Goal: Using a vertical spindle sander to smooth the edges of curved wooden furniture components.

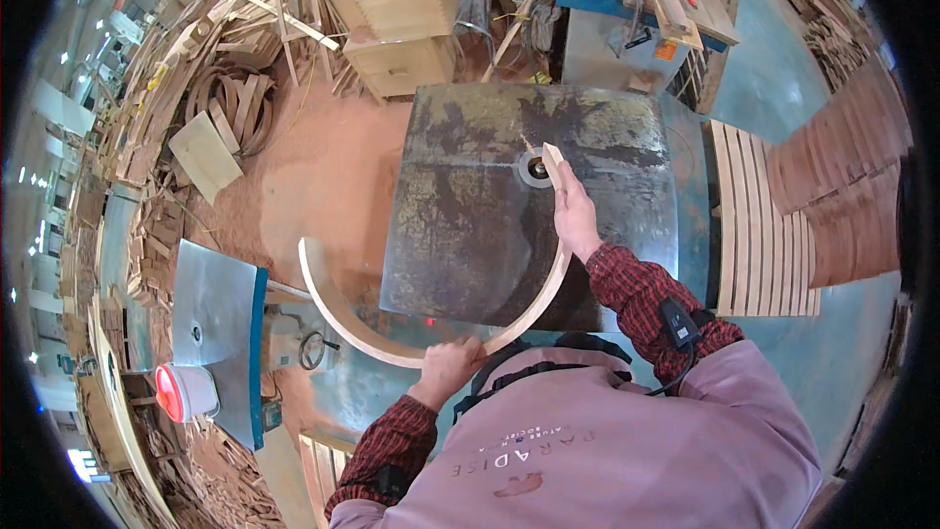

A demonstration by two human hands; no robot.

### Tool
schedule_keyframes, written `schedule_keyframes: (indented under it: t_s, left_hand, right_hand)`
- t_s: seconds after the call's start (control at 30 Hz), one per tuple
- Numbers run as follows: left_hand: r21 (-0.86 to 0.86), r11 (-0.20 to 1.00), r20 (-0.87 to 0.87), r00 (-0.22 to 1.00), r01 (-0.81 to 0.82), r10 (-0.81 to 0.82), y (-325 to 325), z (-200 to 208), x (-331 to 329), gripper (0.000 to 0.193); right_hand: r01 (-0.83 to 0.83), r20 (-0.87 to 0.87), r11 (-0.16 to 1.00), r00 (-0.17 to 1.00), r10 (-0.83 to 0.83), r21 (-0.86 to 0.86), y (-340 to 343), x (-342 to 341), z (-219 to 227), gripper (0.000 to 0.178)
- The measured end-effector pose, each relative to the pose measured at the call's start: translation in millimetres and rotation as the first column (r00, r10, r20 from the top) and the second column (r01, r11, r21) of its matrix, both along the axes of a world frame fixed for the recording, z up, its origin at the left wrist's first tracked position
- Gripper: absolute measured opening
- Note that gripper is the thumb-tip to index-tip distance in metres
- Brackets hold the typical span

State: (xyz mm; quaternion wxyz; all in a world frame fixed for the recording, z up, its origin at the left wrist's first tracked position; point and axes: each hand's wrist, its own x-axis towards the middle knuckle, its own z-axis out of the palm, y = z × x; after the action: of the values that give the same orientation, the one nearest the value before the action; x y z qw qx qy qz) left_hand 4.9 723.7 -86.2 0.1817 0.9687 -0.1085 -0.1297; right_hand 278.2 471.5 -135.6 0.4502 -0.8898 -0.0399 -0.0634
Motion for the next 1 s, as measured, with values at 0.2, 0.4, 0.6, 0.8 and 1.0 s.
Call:
schedule_keyframes:
  t_s: [0.2, 0.4, 0.6, 0.8, 1.0]
  left_hand:
    - [0.061, 0.996, -0.004, 0.998, 0.067, -0.067, 16.2, -12.7, -32.9, 0.022]
    - [0.046, 0.998, 0.051, 0.997, 0.054, -0.056, 31.7, 23.1, -29.1, 0.032]
    - [-0.074, 0.985, 0.327, 0.929, -0.157, 0.173, 27.8, 104.9, 33.4, 0.035]
    - [-0.774, 0.596, 0.247, 0.767, -0.211, 0.592, -16.8, 192.5, 118.7, 0.025]
    - [-0.987, 0.131, 0.161, 0.657, 0.095, 0.736, -71.2, 275.7, 149.0, 0.036]
  right_hand:
    - [0.013, 0.048, 0.996, 0.999, -0.017, 0.086, 1.5, -37.4, -1.8, 0.058]
    - [-0.035, -0.012, 0.966, 0.999, 0.039, 0.254, -6.0, -39.6, 0.9, 0.059]
    - [-0.199, 0.046, 0.774, 0.976, 0.215, 0.601, 20.7, -55.6, 90.1, 0.055]
    - [-0.595, 0.202, 0.780, 0.802, 0.562, 0.194, 35.6, -114.7, 142.5, 0.080]
    - [-0.423, 0.444, 0.890, 0.839, 0.315, 0.169, 9.3, -110.6, 150.9, 0.116]
